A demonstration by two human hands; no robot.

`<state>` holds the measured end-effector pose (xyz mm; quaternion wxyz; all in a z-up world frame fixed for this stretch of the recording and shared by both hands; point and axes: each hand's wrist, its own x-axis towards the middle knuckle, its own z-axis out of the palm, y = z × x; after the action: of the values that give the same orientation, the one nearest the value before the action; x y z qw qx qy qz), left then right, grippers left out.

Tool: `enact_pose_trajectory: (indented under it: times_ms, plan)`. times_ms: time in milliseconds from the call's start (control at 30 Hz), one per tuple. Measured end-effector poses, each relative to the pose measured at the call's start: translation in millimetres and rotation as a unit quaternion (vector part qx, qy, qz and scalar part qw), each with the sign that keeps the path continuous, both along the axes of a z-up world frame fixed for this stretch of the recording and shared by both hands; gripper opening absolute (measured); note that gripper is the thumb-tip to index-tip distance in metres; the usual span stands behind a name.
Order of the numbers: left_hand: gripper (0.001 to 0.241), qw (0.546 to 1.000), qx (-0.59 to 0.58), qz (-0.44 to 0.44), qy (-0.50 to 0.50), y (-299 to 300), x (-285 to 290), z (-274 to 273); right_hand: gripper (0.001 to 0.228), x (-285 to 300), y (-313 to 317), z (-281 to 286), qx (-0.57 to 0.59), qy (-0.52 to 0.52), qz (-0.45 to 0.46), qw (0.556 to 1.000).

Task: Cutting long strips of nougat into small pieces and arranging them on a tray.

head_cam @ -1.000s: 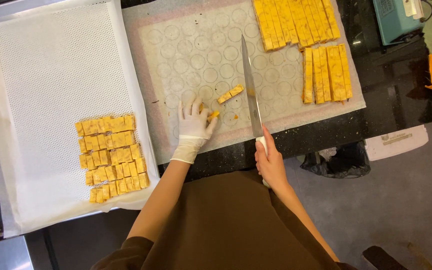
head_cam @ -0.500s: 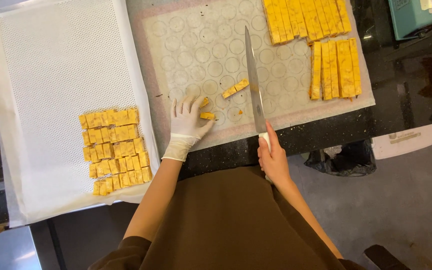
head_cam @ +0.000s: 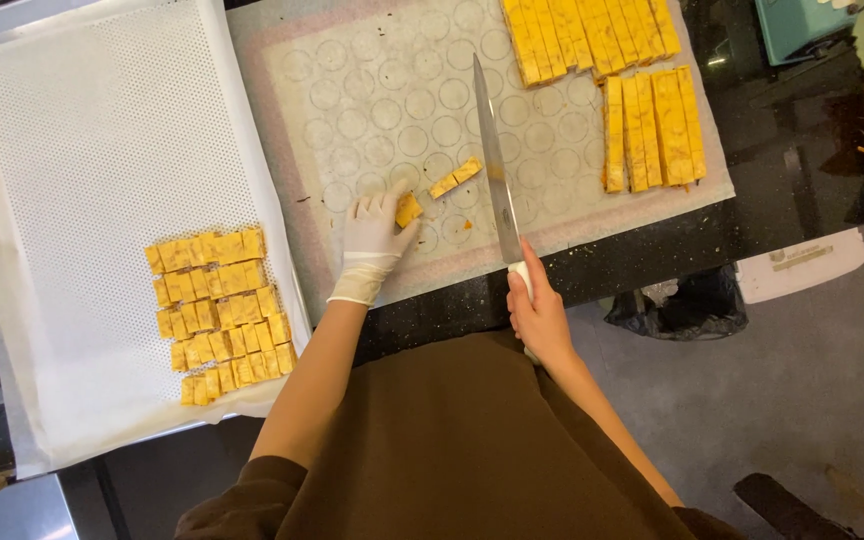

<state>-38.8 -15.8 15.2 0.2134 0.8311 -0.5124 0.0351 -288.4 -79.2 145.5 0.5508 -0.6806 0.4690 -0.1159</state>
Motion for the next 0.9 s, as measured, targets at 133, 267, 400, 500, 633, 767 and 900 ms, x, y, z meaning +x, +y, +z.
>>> enact_pose_trajectory:
  times_ms: [133,267,400,500,633,767,900]
  plan:
    - [0.055,0.998,0.006,0.067,0.005,-34.9,16.2,-15.1,0.05,-1.5,-1.7,3.0,0.01,0.008,-0.009,1.0]
    - [0.053,0.994,0.027,0.005,0.105,-63.9,26.6,-27.0,0.05,-5.8,-2.8,2.7,0.022,0.008,-0.02,1.0]
    - [0.064,0.968,0.134,-0.028,0.209,-76.7,21.2,-21.0,0.05,-9.2,-5.2,2.8,0.031,0.006,-0.04,0.999]
    - [0.084,0.979,0.141,-0.039,0.146,-66.3,6.1,14.5,0.05,-8.0,-7.0,4.5,0.029,0.004,-0.045,0.999]
    - [0.075,0.992,0.084,-0.008,0.098,-58.8,15.7,-21.2,0.05,-7.9,-8.0,5.5,0.028,0.009,-0.044,0.999]
    - [0.072,0.997,0.047,0.03,0.046,-57.4,39.2,-18.9,0.05,-8.3,-8.4,2.7,0.033,0.008,-0.044,0.998]
    - [0.071,0.996,0.055,0.04,0.058,-93.6,31.3,-22.7,0.049,-7.4,-11.7,3.0,0.037,0.012,-0.048,0.998]
